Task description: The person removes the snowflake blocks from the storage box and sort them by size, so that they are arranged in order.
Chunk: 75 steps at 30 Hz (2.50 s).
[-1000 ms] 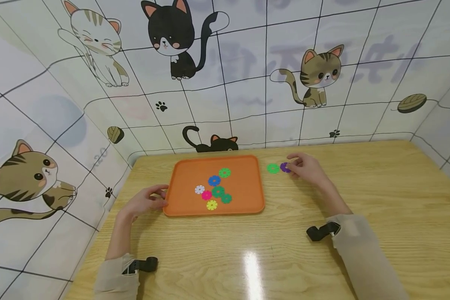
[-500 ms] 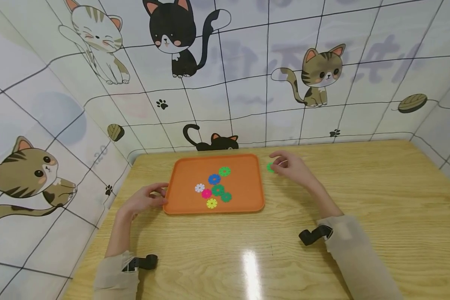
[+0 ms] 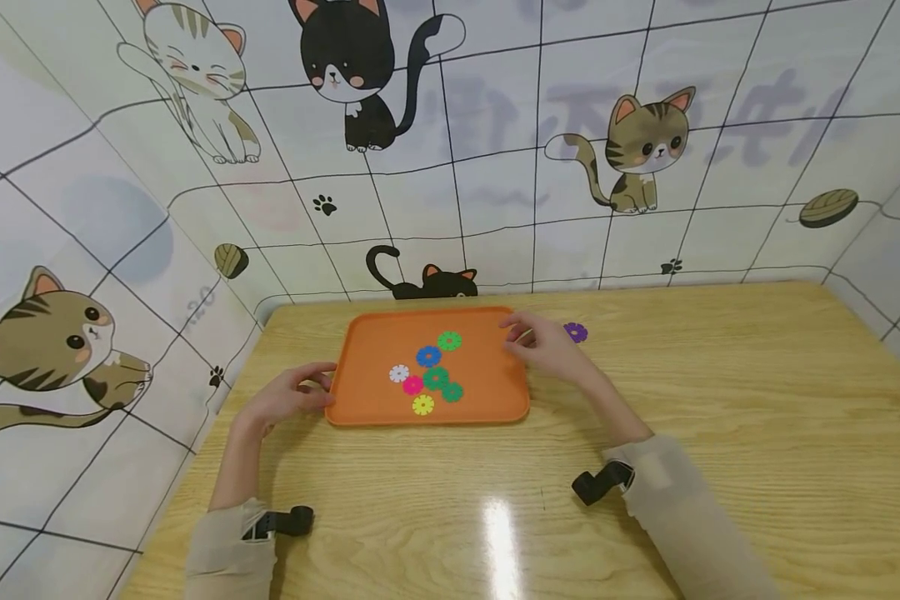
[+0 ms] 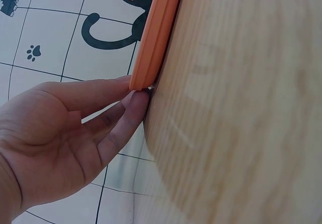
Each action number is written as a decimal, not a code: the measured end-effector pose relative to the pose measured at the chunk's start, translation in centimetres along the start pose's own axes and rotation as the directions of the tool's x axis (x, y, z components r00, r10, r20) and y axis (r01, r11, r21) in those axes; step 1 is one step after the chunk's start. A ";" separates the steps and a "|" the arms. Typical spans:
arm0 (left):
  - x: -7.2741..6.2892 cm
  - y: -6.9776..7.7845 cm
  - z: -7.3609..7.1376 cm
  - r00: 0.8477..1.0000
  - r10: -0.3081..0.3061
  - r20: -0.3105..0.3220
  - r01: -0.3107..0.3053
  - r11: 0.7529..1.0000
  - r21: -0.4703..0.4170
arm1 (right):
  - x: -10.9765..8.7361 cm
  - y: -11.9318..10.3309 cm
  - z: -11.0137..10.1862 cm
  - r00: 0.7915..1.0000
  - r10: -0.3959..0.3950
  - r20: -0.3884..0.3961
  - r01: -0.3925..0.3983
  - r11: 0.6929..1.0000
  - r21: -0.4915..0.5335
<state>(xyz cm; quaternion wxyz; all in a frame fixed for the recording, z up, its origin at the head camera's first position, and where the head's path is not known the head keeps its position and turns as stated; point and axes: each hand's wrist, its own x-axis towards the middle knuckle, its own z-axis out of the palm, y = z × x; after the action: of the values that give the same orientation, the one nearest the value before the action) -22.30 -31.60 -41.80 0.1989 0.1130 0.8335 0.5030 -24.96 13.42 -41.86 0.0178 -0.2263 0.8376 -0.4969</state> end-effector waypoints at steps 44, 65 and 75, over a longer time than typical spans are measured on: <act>-0.4 0.5 0.1 1.000 -0.011 -0.011 0.011 1.000 0.021 | 4.1 -3.3 9.5 0.968 0.140 0.209 -0.124 0.988 -0.088; -0.2 0.3 0.4 1.000 -0.009 -0.017 0.010 1.000 0.021 | 4.2 -3.6 9.4 0.960 0.166 0.225 -0.145 0.983 -0.109; -0.3 0.4 0.4 1.000 -0.003 -0.010 0.003 1.000 0.025 | 3.9 -3.4 8.7 0.992 0.056 0.111 -0.070 0.990 0.125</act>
<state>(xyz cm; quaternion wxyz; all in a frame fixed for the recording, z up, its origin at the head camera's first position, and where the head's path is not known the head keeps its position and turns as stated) -21.87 -31.19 -41.58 0.1937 0.1118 0.8410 0.4927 -24.99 3.35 -42.69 0.0931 -0.2245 0.8083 -0.5362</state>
